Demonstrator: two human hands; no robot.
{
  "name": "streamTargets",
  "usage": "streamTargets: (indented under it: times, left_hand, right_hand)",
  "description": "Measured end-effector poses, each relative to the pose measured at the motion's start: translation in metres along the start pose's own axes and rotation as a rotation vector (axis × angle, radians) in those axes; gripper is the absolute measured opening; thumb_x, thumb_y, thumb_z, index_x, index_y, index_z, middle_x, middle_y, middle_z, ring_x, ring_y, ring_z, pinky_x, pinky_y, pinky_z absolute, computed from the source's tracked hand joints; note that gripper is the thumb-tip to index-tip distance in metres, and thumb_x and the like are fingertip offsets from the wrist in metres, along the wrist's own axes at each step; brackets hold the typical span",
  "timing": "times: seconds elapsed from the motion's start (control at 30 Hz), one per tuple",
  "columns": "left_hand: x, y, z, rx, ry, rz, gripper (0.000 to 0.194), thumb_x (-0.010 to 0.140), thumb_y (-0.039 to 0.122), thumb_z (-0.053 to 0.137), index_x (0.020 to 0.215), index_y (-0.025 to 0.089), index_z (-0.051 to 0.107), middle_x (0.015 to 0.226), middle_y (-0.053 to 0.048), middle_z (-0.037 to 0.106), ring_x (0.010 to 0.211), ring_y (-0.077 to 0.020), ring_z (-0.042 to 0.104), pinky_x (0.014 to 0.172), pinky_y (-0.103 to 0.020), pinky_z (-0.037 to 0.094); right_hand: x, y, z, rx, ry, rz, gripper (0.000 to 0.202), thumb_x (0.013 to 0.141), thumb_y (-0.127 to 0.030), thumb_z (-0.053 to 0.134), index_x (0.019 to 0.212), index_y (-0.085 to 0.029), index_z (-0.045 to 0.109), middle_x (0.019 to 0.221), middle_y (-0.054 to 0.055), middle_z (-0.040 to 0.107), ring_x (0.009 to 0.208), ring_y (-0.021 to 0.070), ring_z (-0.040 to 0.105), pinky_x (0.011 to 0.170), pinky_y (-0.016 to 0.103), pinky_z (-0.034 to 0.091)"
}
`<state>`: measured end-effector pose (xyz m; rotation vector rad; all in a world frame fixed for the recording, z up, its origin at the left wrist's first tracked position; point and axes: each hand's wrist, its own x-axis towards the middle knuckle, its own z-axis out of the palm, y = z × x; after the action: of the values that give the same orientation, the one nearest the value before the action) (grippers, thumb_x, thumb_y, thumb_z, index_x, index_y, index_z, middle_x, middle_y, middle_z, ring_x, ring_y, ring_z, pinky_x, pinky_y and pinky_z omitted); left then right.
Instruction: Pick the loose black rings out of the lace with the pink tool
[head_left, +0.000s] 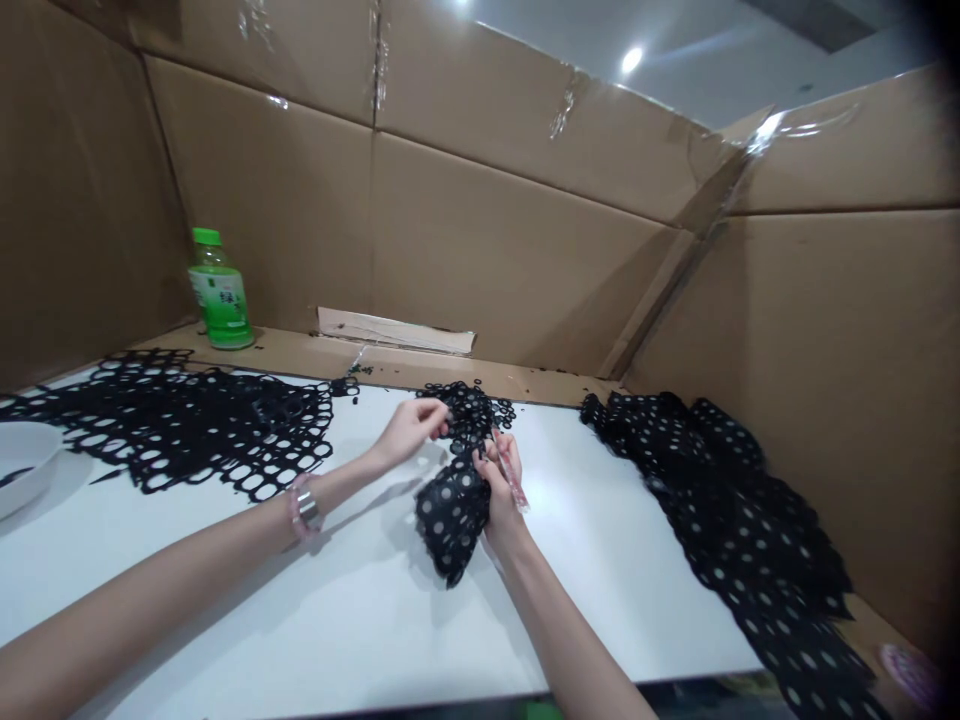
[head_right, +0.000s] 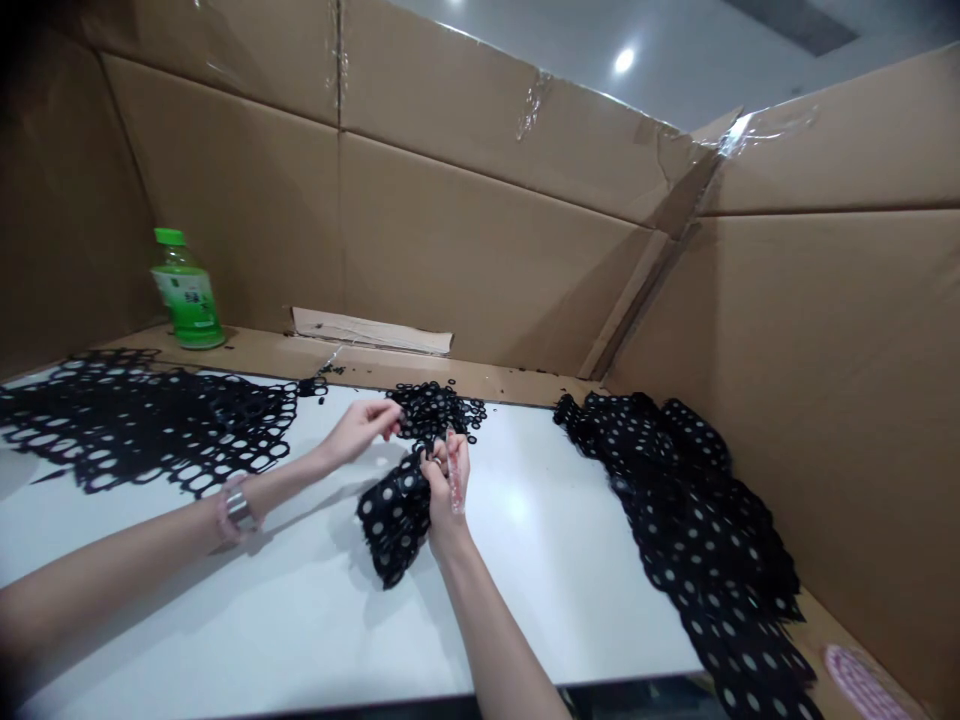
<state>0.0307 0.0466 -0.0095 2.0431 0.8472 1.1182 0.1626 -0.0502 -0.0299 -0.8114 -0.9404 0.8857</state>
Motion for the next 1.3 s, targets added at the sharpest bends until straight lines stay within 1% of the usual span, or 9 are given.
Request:
streamTargets:
  times: [0.13,0.27,0.37,0.53,0.6,0.83,1.03,1.23,1.3]
  left_hand:
    - [0.042,-0.019,-0.008,0.041,0.060,-0.011,0.032,0.081,0.033,0.040,0.076,0.012,0.063,0.070,-0.007,0.066,0.065,-0.0173,0.059,0.062,-0.026,0.046]
    - [0.063,-0.019,0.006,0.063,-0.053,0.057,0.026,0.072,0.025,0.054,0.092,0.013,0.066,0.096,-0.009,0.068,0.091,-0.0226,0.059,0.086,-0.033,0.043]
    - [0.051,-0.013,0.015,0.046,-0.147,0.097,0.033,0.073,0.026,0.057,0.102,0.013,0.063,0.108,-0.011,0.064,0.098,-0.0226,0.057,0.089,-0.033,0.041]
    - [0.008,-0.003,0.004,-0.147,-0.579,0.084,0.034,0.086,0.038,0.043,0.104,0.015,0.060,0.104,-0.006,0.065,0.095,-0.0180,0.057,0.082,-0.026,0.043]
    - [-0.002,0.000,-0.002,-0.197,-0.647,0.073,0.033,0.086,0.040,0.043,0.103,0.016,0.059,0.102,-0.004,0.063,0.094,-0.0176,0.055,0.083,-0.025,0.041]
    - [-0.003,0.009,-0.010,-0.234,-0.628,0.046,0.028,0.080,0.041,0.052,0.092,0.015,0.053,0.088,-0.001,0.057,0.084,-0.0155,0.051,0.077,-0.024,0.040]
    - [-0.005,0.015,-0.020,-0.038,-0.607,0.101,0.031,0.080,0.044,0.051,0.092,0.015,0.051,0.082,0.000,0.052,0.074,-0.0139,0.047,0.066,-0.023,0.039]
    - [-0.005,0.014,-0.022,0.088,-0.494,0.181,0.040,0.076,0.043,0.057,0.105,0.016,0.052,0.102,-0.006,0.055,0.091,-0.0195,0.049,0.081,-0.029,0.039]
    - [-0.005,0.013,-0.022,0.047,-0.521,0.164,0.036,0.078,0.042,0.055,0.103,0.016,0.053,0.098,-0.006,0.057,0.087,-0.0180,0.050,0.078,-0.028,0.039]
  right_hand:
    - [0.003,0.003,0.003,0.103,0.009,0.031,0.032,0.060,-0.017,0.054,0.071,-0.023,0.025,0.064,-0.006,0.026,0.053,0.0100,0.030,0.052,0.023,0.030]
    - [0.003,0.005,0.003,0.111,-0.027,0.048,0.032,0.059,-0.016,0.054,0.072,-0.024,0.026,0.067,-0.005,0.025,0.057,0.0109,0.033,0.055,0.023,0.033]
    - [0.002,0.006,0.000,0.104,-0.012,0.045,0.031,0.061,-0.016,0.055,0.073,-0.024,0.027,0.070,-0.004,0.027,0.061,0.0113,0.036,0.060,0.024,0.035]
    - [0.001,0.003,0.000,0.093,-0.064,0.017,0.031,0.062,-0.017,0.055,0.074,-0.024,0.027,0.070,-0.005,0.029,0.063,0.0108,0.039,0.065,0.025,0.036]
    - [0.002,0.002,0.000,0.059,-0.068,0.007,0.031,0.062,-0.018,0.056,0.075,-0.024,0.028,0.070,-0.005,0.031,0.063,0.0110,0.040,0.067,0.025,0.037]
    - [0.002,-0.002,-0.003,-0.060,-0.026,0.018,0.030,0.067,-0.021,0.057,0.074,-0.024,0.028,0.067,-0.006,0.034,0.059,0.0104,0.039,0.060,0.024,0.034]
    - [0.002,-0.005,0.001,-0.139,-0.010,0.012,0.041,0.067,-0.027,0.065,0.074,-0.024,0.025,0.068,-0.007,0.042,0.062,0.0101,0.043,0.064,0.023,0.035]
    - [0.003,-0.003,0.000,-0.113,-0.015,0.031,0.042,0.067,-0.024,0.066,0.075,-0.024,0.025,0.064,-0.010,0.047,0.057,0.0087,0.040,0.064,0.023,0.034]
    - [0.003,-0.003,-0.001,-0.098,-0.028,0.039,0.041,0.067,-0.024,0.066,0.075,-0.024,0.026,0.063,-0.010,0.046,0.056,0.0084,0.040,0.062,0.023,0.033]
